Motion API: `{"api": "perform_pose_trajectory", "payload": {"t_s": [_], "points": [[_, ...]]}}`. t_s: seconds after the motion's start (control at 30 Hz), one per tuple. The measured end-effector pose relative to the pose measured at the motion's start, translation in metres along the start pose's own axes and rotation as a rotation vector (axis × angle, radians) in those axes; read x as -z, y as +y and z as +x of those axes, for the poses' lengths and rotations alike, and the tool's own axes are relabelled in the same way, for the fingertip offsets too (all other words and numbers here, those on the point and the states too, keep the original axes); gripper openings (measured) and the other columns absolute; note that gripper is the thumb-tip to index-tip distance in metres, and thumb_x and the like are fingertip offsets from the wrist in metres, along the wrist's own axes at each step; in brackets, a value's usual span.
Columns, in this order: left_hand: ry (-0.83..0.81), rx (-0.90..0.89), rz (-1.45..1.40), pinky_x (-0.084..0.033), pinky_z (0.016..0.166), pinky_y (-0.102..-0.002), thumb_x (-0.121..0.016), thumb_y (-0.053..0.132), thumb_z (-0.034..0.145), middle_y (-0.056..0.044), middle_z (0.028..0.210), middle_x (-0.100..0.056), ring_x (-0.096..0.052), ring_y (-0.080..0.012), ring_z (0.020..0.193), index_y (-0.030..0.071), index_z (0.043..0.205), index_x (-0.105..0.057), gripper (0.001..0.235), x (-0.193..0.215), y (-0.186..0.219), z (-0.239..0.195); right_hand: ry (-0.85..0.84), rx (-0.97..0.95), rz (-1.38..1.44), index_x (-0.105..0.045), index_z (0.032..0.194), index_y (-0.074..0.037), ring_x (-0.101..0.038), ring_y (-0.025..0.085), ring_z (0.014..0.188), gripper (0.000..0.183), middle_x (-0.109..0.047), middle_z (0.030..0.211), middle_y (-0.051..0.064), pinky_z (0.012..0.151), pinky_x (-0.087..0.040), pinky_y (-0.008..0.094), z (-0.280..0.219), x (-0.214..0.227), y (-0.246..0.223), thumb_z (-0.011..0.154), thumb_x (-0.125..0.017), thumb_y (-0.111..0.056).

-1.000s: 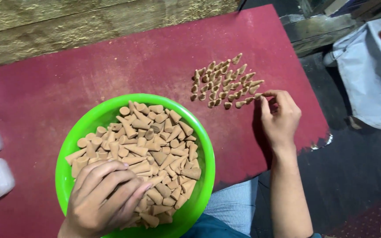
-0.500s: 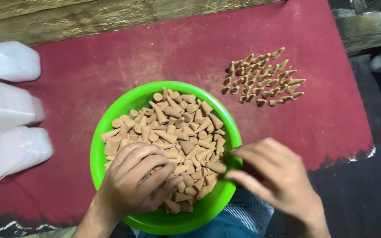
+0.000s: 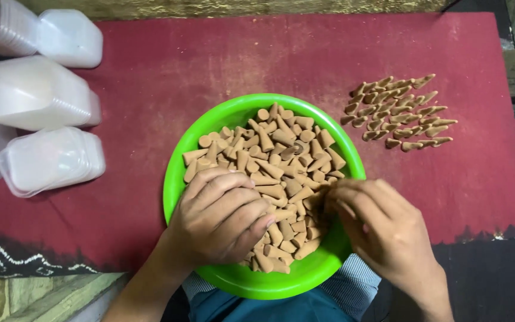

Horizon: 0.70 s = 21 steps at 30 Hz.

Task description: The person repeatedly picks small brown cone-shaped clay pieces from a green bowl and places them in neat rows on a red table. The person occasionally reshapes individual cones by hand before arranging them. The task continues throughout the clip with the arranged cones accumulating on the table.

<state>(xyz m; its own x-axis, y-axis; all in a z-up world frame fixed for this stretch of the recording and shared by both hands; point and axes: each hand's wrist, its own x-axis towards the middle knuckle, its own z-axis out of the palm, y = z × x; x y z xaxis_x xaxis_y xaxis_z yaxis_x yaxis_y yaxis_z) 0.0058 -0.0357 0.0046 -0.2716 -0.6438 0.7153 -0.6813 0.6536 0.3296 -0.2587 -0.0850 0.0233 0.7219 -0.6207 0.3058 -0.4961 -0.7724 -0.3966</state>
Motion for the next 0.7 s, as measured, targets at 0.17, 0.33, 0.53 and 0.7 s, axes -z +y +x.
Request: {"api": "perform_pose_trajectory", "payload": {"t_s": [0.17, 0.33, 0.53, 0.7], "points": [[0.104, 0.033, 0.024, -0.052, 0.085, -0.041, -0.058, 0.016, 0.098, -0.002, 0.081, -0.071, -0.07, -0.0245, 0.084, 0.01, 0.085, -0.067, 0.018, 0.005, -0.001, -0.002, 0.051, 0.097, -0.024, -0.062, 0.118, 0.005, -0.07, 0.032, 0.104, 0.039, -0.068, 0.12, 0.022, 0.089, -0.063, 0.042, 0.006, -0.02, -0.015, 0.088, -0.08, -0.014], [0.24, 0.133, -0.018, -0.05, 0.089, -0.046, -0.058, 0.016, 0.097, -0.003, 0.083, -0.072, -0.071, -0.0266, 0.084, 0.008, 0.095, -0.063, 0.009, 0.008, 0.0, -0.017, -0.116, 0.287, -0.015, -0.06, 0.139, -0.016, -0.056, 0.039, 0.132, 0.06, -0.056, 0.145, 0.02, 0.104, -0.05, 0.053, 0.016, -0.035, -0.051, 0.096, -0.067, -0.056], [0.507, 0.339, -0.12, -0.045, 0.105, -0.049, -0.056, 0.023, 0.101, 0.003, 0.079, -0.071, -0.068, -0.0197, 0.083, 0.013, 0.103, -0.051, 0.011, 0.02, 0.01, -0.036, -0.314, 0.378, -0.048, -0.062, 0.14, -0.028, -0.026, 0.05, 0.15, 0.043, -0.037, 0.162, 0.014, 0.112, -0.02, 0.077, 0.032, -0.055, -0.059, 0.098, -0.063, -0.042], [0.64, 0.452, -0.224, -0.054, 0.091, -0.044, -0.053, 0.02, 0.105, -0.006, 0.076, -0.066, -0.06, -0.0245, 0.088, 0.006, 0.112, -0.048, 0.017, 0.019, 0.012, -0.057, -0.229, 0.337, -0.029, -0.067, 0.111, -0.019, -0.042, 0.051, 0.141, 0.02, -0.059, 0.138, 0.012, 0.109, -0.03, 0.073, 0.041, -0.053, -0.063, 0.095, -0.07, -0.032]]}}
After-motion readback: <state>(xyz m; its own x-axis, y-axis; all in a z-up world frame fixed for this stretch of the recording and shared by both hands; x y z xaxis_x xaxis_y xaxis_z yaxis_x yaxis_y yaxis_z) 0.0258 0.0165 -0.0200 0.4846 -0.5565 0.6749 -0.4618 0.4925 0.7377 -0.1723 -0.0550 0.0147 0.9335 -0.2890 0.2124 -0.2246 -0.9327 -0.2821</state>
